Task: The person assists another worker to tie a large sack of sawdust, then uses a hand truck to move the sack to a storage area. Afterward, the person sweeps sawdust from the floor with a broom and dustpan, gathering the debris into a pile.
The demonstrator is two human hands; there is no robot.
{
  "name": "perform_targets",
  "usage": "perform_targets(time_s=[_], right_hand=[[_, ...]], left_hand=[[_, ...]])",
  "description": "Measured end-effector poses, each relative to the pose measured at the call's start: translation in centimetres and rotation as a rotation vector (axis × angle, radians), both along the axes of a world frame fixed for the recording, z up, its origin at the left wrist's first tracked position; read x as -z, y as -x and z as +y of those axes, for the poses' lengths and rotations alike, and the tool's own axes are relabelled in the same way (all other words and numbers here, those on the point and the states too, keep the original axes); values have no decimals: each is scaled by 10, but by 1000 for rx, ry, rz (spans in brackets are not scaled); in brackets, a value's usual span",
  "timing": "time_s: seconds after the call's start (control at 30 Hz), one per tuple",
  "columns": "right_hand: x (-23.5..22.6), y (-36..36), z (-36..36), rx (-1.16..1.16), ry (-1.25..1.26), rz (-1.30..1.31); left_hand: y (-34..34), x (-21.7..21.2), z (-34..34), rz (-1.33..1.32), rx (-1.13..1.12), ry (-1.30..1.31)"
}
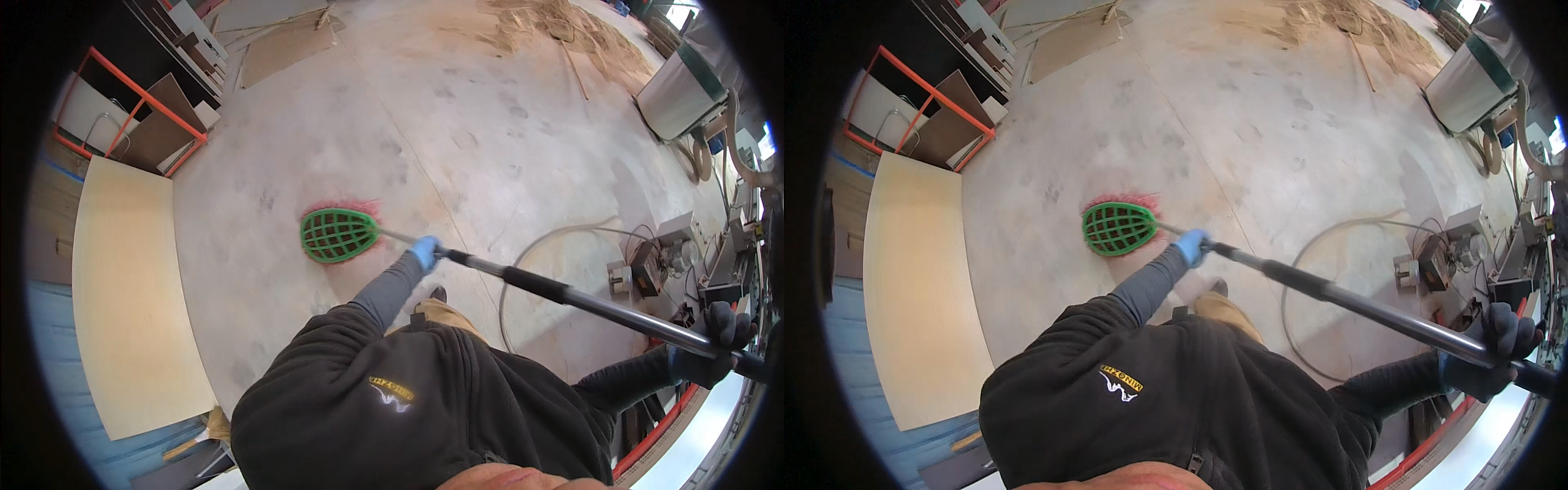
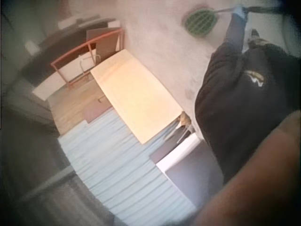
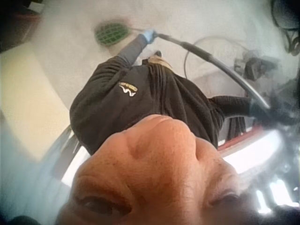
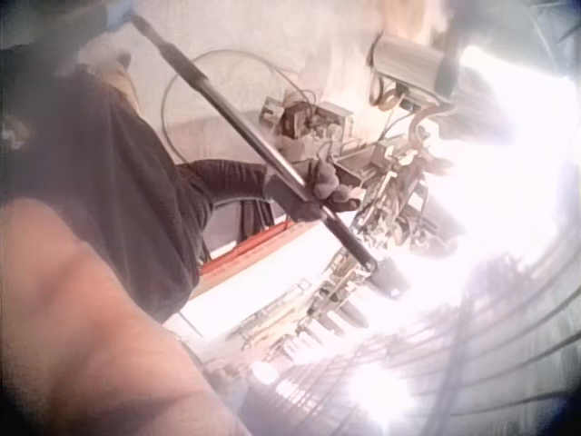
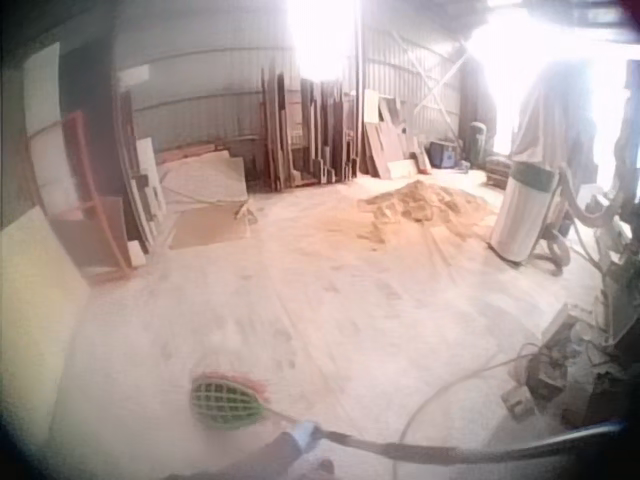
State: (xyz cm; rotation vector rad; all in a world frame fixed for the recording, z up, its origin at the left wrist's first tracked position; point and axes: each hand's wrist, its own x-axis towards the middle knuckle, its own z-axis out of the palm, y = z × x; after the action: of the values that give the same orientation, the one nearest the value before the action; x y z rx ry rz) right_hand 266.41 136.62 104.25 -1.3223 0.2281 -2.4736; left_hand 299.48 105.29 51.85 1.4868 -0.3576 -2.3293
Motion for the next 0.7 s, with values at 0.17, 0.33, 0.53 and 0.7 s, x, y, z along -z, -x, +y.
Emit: perform_targets(time_s=[0.17,0.33,0.53,0.7], right_hand=[[20,10,-219,-437,-87,160],[100,-54,-443,-486,-598,100],[112,42,-606,-433,-596,-76],[120,101,-717,-230,-695,-104]], left_hand=[[-50,5,-127,-47,-640,5],[14,-32,-231,418,-1006,-259],[99,-33,-379,414,-983,-377],[168,-25,-520,327,-869,-508]])
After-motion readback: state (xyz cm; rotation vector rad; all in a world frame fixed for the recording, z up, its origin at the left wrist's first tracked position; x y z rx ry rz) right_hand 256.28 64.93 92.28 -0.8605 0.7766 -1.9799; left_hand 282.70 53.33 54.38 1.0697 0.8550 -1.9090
